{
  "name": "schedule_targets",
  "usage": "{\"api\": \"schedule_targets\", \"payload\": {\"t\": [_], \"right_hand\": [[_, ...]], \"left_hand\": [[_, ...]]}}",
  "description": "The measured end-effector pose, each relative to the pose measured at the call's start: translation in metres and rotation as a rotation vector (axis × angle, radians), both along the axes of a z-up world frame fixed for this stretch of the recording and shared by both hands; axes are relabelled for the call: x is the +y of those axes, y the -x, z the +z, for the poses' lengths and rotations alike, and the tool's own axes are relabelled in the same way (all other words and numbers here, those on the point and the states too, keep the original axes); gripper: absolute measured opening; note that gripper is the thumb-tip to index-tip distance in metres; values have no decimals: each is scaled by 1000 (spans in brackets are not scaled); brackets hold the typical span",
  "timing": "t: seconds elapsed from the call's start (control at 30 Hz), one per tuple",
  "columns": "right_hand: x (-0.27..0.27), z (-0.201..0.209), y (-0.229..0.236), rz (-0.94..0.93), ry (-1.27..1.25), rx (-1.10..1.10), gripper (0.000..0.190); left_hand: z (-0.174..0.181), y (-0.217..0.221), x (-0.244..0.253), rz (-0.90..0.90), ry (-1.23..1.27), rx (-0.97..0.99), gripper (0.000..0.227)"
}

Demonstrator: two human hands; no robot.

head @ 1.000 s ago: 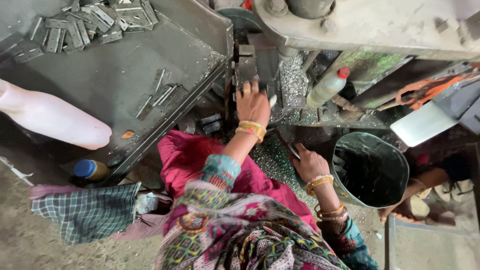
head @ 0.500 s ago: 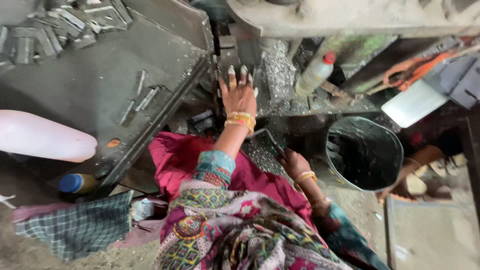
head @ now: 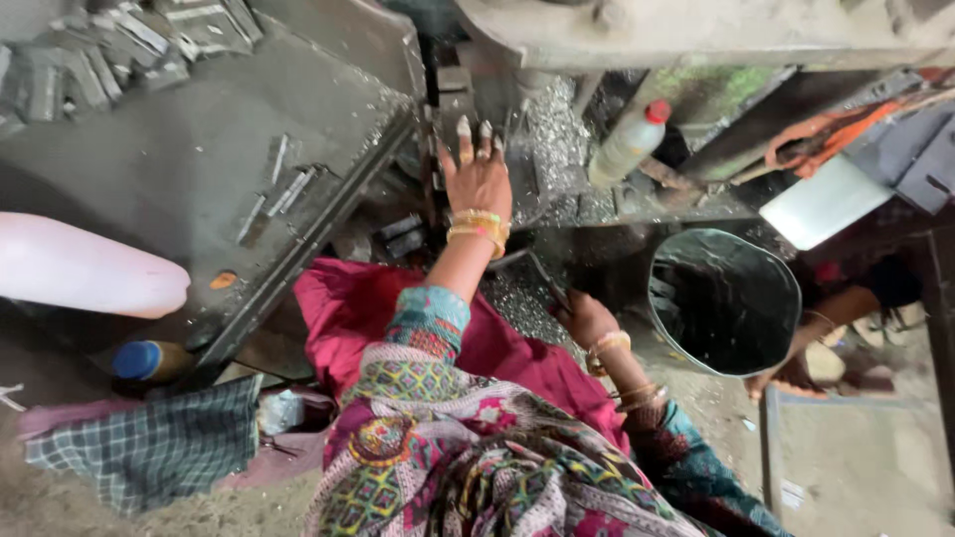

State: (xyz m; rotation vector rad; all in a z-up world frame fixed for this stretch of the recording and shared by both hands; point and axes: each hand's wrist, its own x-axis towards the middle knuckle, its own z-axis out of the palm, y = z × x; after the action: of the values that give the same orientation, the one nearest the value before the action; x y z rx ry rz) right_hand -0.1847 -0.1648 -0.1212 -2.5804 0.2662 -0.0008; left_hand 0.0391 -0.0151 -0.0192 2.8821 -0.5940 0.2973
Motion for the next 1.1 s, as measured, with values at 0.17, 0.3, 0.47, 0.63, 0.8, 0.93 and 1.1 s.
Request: {"api": "schedule_targets", "payload": {"t": [0.17, 0.3, 0.47, 0.63, 0.8, 0.93, 1.1], "right_hand": [[-14, 21, -10, -113, 106, 340, 38], [-4, -1, -2, -74, -11, 72, 43], [3, 19, 10, -90, 27, 110, 36], [11, 121, -15, -165, 89, -360, 30], [31, 168, -22, -178, 101, -278, 29], [26, 166, -23, -173, 109, -279, 26], [23, 162, -15, -91, 178, -169, 40]], "left_hand": [[14, -13, -12, 52, -57, 69, 47], [20, -20, -25, 72, -79, 112, 46], [17, -4, -14, 8, -90, 63, 48], [9, 37, 25, -135, 35, -81, 52], [10, 60, 51, -293, 166, -126, 23], [40, 39, -7, -180, 242, -218, 29], [36, 41, -14, 13, 183, 50, 23]]}}
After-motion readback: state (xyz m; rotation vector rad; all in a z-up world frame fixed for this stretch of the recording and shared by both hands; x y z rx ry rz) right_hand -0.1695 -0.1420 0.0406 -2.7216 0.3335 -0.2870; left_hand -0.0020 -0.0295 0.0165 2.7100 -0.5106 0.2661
